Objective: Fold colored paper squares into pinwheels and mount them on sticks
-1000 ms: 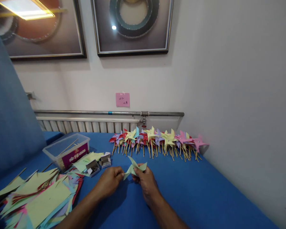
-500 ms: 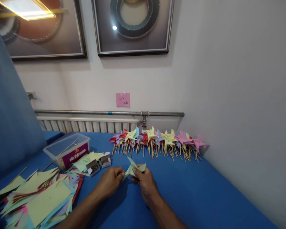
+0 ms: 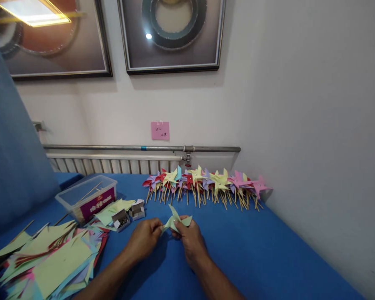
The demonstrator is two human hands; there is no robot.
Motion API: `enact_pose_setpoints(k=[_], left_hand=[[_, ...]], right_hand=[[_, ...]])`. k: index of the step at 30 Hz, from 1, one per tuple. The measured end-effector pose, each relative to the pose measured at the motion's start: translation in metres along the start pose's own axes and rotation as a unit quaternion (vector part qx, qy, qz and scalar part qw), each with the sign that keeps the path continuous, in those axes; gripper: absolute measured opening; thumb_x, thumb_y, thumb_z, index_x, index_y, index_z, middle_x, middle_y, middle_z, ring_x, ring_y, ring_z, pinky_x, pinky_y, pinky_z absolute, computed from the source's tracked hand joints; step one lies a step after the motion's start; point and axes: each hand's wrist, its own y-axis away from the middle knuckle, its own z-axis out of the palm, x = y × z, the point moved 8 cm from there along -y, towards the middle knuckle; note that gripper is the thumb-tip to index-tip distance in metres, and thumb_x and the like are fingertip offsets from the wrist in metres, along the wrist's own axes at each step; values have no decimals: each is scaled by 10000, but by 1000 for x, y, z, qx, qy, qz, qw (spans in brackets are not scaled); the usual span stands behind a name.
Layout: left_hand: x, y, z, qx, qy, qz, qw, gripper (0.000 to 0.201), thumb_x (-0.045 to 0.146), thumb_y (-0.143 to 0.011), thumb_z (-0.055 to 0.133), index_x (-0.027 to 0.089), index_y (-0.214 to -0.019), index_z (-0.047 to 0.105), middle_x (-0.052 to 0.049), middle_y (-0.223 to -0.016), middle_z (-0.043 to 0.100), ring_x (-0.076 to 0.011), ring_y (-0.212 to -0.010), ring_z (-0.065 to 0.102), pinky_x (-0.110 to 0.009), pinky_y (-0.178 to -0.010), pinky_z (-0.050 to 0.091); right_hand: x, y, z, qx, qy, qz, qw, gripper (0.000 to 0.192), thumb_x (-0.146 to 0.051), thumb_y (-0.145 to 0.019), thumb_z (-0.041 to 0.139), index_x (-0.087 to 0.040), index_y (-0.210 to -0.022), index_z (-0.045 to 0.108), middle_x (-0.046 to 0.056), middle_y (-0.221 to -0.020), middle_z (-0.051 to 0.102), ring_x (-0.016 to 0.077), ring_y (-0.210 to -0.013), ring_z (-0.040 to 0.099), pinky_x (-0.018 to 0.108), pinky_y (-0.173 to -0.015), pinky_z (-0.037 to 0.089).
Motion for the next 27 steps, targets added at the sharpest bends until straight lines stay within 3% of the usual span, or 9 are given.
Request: enact_pose_setpoints(k=[27], left_hand=[[2,3,0,21,-41,-22,999,177,236,-902,533,219,-877,708,-25,-846,753,-167,-830,659,-262,-666,309]], right_hand=[[0,-2,0,-14,0,-25,1000,394,-423,-571,914,-199,-766,655,-5,-665,691,176,-613,630,305,-654,512]])
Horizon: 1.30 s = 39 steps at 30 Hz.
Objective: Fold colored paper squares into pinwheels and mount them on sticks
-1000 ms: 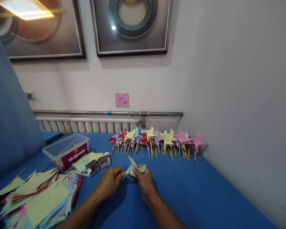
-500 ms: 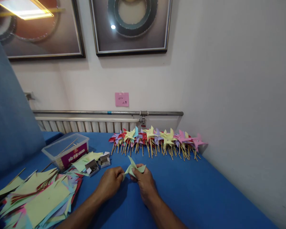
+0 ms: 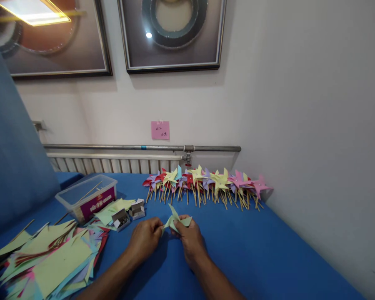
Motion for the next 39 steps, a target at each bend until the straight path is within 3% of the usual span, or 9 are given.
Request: enact_pose_setpoints(k=[12,31,39], left_hand=[[-1,1,-2,19,3,1,1000,141,224,-888,550,216,-850,686,-8,-799,740,-157,-783,648,-259,-641,284],[2,2,-7,39,17,8,999,168,177,-851,531,214,-825,692,-14,-806,746,-159,-808,660,-259,-649,287],[2,2,-5,49,39,13,998,154,163,-832,540,199,-781,680,-12,-743,716,-148,-731,632,-259,-637,276]], right_hand=[[-2,-1,-3,21,12,-1,1000,340,-377,-582,897,-214,-739,643,-28,-620,664,181,-606,634,307,-660,510],[1,-3,-1,2,5,-7,1000,350,-378,-582,896,-209,-761,646,-29,-627,663,173,-613,616,296,-658,492],[4,-5,-4,5,15,-11,1000,303,-366,-609,871,-221,-757,649,-31,-634,656,182,-615,622,301,-647,496]])
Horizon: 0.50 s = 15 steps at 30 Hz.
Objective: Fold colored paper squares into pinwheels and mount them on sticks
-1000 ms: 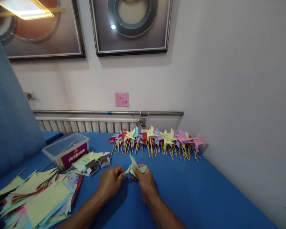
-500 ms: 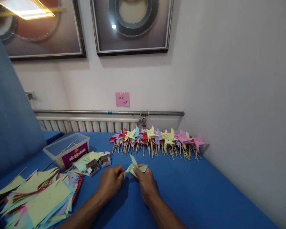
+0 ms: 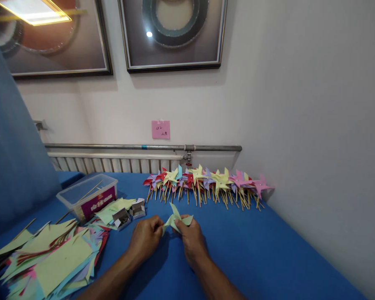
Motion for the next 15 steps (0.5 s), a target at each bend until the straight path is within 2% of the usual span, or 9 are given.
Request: enact_pose_setpoints(k=[7,15], left_hand=[[1,2,2,9,16,2,1000,151,160,-830,539,189,-771,674,-10,-716,697,-146,-701,612,-259,-630,270],[1,1,6,19,16,6,1000,152,149,-836,540,192,-770,670,-5,-712,699,-137,-679,605,-255,-627,269]], right_hand=[[1,-3,-4,24,-6,-5,1000,322,-341,-589,877,-225,-772,638,-33,-631,653,183,-606,624,309,-661,503],[-3,-2,-2,14,-10,-11,1000,292,-347,-607,871,-221,-727,636,-41,-610,632,161,-587,593,282,-627,479]])
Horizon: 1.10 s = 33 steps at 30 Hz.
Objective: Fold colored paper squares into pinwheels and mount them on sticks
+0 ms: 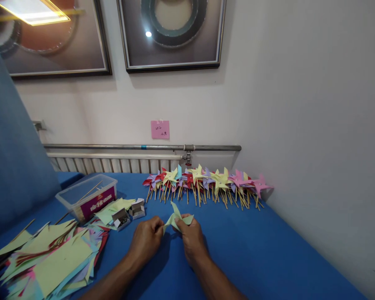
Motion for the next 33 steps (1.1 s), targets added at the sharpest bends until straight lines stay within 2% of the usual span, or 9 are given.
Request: enact_pose_setpoints(k=[8,16,24,33], left_hand=[[4,2,2,0,-10,1,1000,185,142,-873,523,189,-771,669,-8,-718,705,-132,-688,621,-252,-621,269],[4,3,4,-5,-11,5,1000,181,158,-892,538,194,-772,669,-10,-755,720,-133,-716,628,-245,-639,290],[2,2,4,-2,3,6,1000,187,150,-878,525,182,-779,680,-28,-733,708,-150,-692,608,-259,-628,269],[3,3,4,-1,5,6,1000,180,141,-867,523,183,-787,678,-29,-755,713,-152,-719,621,-255,-641,277]], right_hand=[[-2,-2,-2,10,6,-21,1000,294,-382,-635,854,-220,-732,629,-30,-620,647,171,-593,608,293,-632,490],[-10,8,8,-4,-35,6,999,329,-354,-617,855,-207,-819,641,-9,-664,686,193,-616,643,297,-592,491],[-5,8,5,9,-36,43,998,439,-351,-557,893,-203,-878,632,0,-744,726,211,-675,706,332,-678,553],[-6,8,6,-4,-30,33,999,416,-369,-584,874,-213,-869,616,5,-736,725,229,-678,717,326,-632,546]])
